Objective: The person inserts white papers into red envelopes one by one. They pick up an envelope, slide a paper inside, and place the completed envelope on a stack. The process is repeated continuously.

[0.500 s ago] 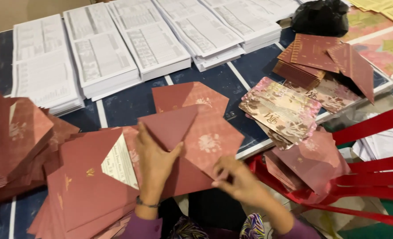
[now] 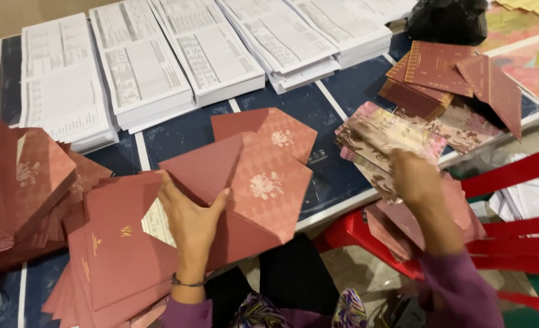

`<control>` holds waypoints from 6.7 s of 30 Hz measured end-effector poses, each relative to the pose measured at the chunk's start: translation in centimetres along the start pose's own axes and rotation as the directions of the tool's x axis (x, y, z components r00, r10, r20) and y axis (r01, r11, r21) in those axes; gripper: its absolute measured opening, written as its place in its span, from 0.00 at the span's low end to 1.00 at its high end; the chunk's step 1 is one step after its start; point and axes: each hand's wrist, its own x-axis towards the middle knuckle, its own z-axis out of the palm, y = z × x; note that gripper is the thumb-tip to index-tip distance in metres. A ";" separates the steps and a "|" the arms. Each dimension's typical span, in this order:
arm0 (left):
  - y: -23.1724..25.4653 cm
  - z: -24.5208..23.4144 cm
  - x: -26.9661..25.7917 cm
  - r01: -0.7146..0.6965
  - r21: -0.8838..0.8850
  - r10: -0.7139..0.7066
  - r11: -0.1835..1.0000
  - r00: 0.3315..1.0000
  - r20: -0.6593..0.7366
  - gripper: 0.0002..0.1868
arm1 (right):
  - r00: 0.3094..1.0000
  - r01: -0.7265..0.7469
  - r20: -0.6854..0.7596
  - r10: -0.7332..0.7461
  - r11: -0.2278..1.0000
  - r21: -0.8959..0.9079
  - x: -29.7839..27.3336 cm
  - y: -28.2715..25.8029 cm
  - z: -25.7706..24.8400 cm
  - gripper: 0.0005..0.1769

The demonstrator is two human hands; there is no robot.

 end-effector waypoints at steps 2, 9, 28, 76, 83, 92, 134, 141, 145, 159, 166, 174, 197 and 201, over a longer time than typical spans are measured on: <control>-1.0 1.6 0.3 -0.095 -0.011 0.094 0.995 0.995 -0.041 0.68 | 0.860 0.065 -0.460 -0.222 0.941 -0.331 -1.5 5.0 2.4 0.13; 1.1 3.2 -1.1 -0.173 -0.023 0.173 0.985 0.984 0.034 0.71 | 0.712 0.381 -0.685 0.154 0.735 0.561 -11.2 -2.6 -0.6 0.08; 0.5 4.0 -4.4 -0.332 -0.145 0.333 0.932 0.943 -0.019 0.67 | 0.655 0.671 -0.752 -0.075 0.515 0.533 -12.7 -8.2 7.7 0.30; 1.6 1.6 -2.5 -0.152 -0.130 0.164 0.980 0.982 0.090 0.73 | 0.713 0.682 -0.317 -0.625 0.517 0.517 -15.1 -12.4 6.4 0.08; -0.1 1.0 -1.3 -0.211 -0.111 0.199 0.971 0.974 -0.107 0.68 | 0.750 0.604 -0.597 -0.283 0.661 0.445 -0.6 0.6 6.2 0.20; -0.2 0.4 -1.0 -0.156 -0.153 0.139 0.976 0.984 -0.111 0.68 | 0.988 0.112 -0.105 -0.110 0.994 0.011 5.8 6.6 6.6 0.26; 1.6 2.5 -4.3 -0.309 -0.166 0.306 0.936 0.951 -0.045 0.69 | 0.966 0.260 -0.258 -0.031 0.114 0.959 -14.7 -16.6 7.7 0.32; -4.9 -7.3 1.2 -0.243 0.268 0.310 0.932 0.919 -0.244 0.67 | 0.916 0.396 -0.376 -0.141 0.165 0.903 -7.0 -16.1 7.9 0.19; -8.6 -9.4 2.0 -0.137 0.473 0.253 0.870 0.949 -0.191 0.67 | 0.900 0.436 -0.388 -0.200 0.461 0.773 1.5 -14.8 13.7 0.33; -9.1 -6.0 1.3 -0.272 0.205 0.278 0.940 0.961 0.000 0.44 | 0.962 0.187 -0.161 -0.222 0.102 0.977 3.6 -11.7 14.0 0.15; -0.5 -1.4 -0.9 -0.006 -0.215 0.065 0.977 0.962 0.264 0.67 | 0.802 0.488 -0.251 -0.542 0.353 0.798 -11.7 -12.5 5.3 0.03; 0.6 0.6 -1.9 -0.141 -0.128 0.144 0.982 0.989 0.019 0.73 | 0.644 0.636 -0.289 -0.708 0.285 0.718 -11.7 -9.9 3.6 0.14; -5.1 -1.0 0.5 -0.006 -0.095 -0.010 0.995 0.985 -0.173 0.68 | 0.978 0.193 0.030 -0.205 0.954 0.231 3.0 3.9 -2.7 0.20; -4.2 -0.3 -0.3 -0.049 -0.191 0.030 0.980 0.995 -0.098 0.68 | 0.588 0.238 -0.700 -0.404 0.914 -0.328 6.7 16.2 6.1 0.28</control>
